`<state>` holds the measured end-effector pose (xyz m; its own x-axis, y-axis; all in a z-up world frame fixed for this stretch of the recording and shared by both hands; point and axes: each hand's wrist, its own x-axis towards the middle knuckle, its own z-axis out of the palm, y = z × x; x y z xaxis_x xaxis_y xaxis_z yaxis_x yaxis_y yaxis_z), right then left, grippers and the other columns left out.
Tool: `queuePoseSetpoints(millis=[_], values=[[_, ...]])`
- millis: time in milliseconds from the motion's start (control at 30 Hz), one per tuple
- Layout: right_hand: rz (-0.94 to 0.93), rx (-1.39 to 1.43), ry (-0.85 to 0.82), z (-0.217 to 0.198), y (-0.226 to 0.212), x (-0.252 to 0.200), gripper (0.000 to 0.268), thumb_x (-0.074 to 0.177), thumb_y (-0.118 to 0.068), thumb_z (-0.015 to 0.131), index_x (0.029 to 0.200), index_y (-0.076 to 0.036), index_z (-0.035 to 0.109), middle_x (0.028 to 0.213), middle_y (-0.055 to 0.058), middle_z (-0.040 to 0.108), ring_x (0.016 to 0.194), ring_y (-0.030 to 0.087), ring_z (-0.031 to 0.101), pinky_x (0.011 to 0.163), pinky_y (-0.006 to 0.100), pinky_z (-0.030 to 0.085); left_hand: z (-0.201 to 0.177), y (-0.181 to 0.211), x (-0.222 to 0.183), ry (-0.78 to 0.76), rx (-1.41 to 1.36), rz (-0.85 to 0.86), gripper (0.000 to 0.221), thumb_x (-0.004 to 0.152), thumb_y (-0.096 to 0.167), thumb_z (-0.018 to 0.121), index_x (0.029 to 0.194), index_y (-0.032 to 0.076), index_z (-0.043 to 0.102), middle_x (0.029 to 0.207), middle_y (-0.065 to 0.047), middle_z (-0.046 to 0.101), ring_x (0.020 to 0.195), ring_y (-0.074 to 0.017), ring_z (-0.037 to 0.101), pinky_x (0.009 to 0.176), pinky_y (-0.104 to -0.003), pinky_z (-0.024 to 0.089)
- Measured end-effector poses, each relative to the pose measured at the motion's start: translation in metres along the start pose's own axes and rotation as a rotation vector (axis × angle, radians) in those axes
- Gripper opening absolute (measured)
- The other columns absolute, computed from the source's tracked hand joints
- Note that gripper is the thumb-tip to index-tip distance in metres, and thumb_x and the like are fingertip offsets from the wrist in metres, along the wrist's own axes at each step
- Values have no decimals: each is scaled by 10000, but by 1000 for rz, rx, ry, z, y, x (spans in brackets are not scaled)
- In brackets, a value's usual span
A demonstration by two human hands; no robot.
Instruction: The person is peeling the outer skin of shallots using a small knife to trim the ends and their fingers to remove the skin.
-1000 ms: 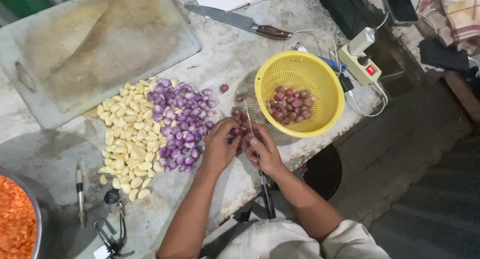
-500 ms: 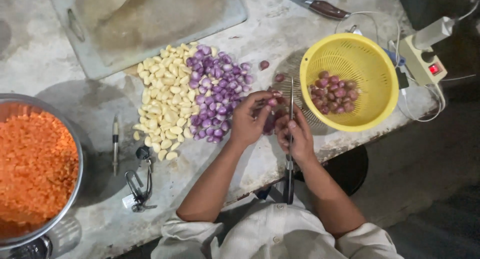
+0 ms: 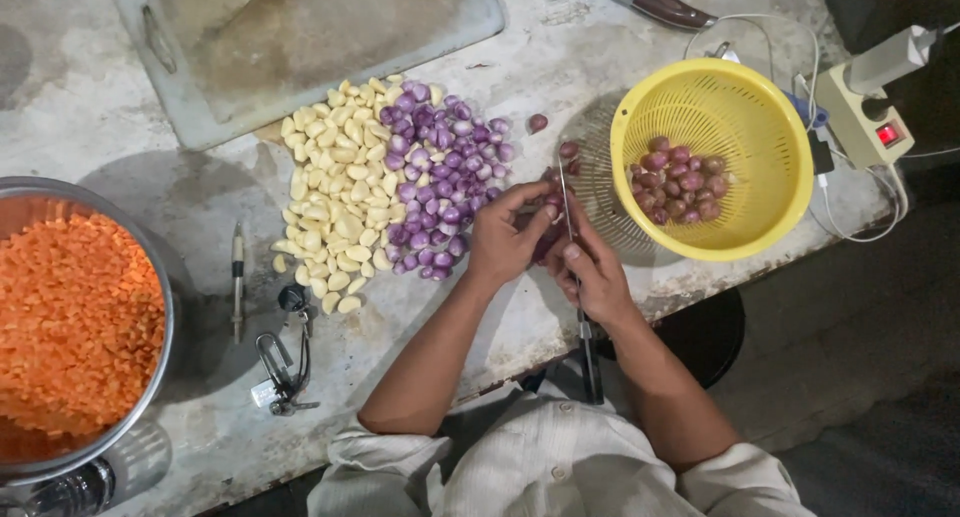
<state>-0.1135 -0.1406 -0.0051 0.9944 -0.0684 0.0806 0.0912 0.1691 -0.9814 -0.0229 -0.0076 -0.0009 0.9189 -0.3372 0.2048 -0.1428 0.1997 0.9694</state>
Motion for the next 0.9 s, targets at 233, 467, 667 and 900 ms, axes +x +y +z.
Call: queuePoseSetpoints(millis=[233,467,667,900], values=[[-8,-21,-40,4,-8,5,596,1023,-196,417,1568,-109,190,683,164,598,371,156,468,235,222,376,1,-3,-1,20,-48,-38,254,900,48,696,1153,31,713,971,-134,739,947,-140,665,802,-327,572],[4,-25,-52,3,-9,2,572,1025,-190,395,1562,-105,219,665,177,604,377,170,475,234,226,392,2,-2,-4,45,-80,-83,284,845,39,762,1127,41,723,942,-133,750,910,-136,671,806,-335,566],[11,5,-78,6,-17,3,591,1028,-218,386,1566,-91,178,635,168,590,350,161,449,222,218,380,2,-9,-2,69,-105,-109,258,829,34,794,1078,20,730,900,-140,753,865,-121,671,769,-320,573],[-8,52,-76,-2,-7,4,549,1022,-169,399,1547,-81,261,565,148,558,316,165,451,225,219,374,0,-16,-2,109,-60,-106,254,776,10,839,1012,-2,746,884,-144,748,833,-142,684,748,-328,576]])
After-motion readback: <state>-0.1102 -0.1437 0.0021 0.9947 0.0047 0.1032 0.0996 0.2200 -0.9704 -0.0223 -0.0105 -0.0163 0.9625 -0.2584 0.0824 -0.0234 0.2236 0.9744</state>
